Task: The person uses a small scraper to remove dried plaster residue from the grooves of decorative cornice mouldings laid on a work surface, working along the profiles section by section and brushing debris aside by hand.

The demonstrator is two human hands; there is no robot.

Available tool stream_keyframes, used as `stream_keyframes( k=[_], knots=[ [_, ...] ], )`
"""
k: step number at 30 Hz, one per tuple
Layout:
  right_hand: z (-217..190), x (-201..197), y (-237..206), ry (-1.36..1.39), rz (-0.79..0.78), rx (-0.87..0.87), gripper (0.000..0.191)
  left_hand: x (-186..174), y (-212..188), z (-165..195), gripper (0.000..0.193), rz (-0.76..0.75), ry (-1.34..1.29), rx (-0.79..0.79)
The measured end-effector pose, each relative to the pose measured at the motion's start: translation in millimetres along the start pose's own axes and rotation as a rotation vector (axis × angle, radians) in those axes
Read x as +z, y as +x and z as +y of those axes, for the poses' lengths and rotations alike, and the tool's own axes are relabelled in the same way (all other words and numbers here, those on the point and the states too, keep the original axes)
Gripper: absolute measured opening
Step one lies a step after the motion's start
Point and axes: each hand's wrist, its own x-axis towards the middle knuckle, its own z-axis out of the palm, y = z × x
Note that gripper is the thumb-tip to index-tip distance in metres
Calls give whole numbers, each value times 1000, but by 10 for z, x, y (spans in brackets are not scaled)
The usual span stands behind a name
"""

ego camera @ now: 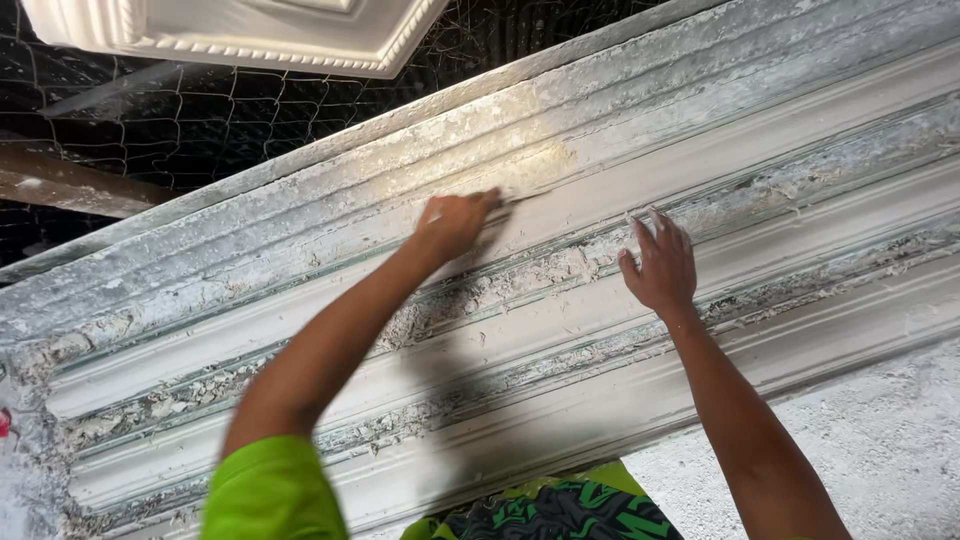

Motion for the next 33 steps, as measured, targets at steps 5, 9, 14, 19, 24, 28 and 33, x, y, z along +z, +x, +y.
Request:
stream_keyframes(
  k=[5, 9, 14, 19, 24, 28, 33],
  knots=[
    [-44, 17, 7, 61, 6, -12, 55, 6, -975, -569, 61, -194, 321, 16],
    [-41, -16, 43, 82, -5, 5, 54, -286, -146, 183, 76, -64, 462, 284],
    [8, -9, 35, 141, -64, 4, 58, -635, 1838, 1958, 24, 134, 237, 341],
    [388, 10, -13, 230, -22, -162, 52, -661, 2079, 1830, 47, 255, 132, 259],
    [2063, -415, 316, 193, 98, -171, 52, -572, 680, 733, 42, -401, 63, -383],
    [3217, -727, 527, 52, 87, -46, 51, -616, 224, 536, 48, -299, 154, -452],
    [3296, -607, 609, -4, 12, -50, 53, -367, 1691, 1500, 43, -143, 28, -366]
  ],
)
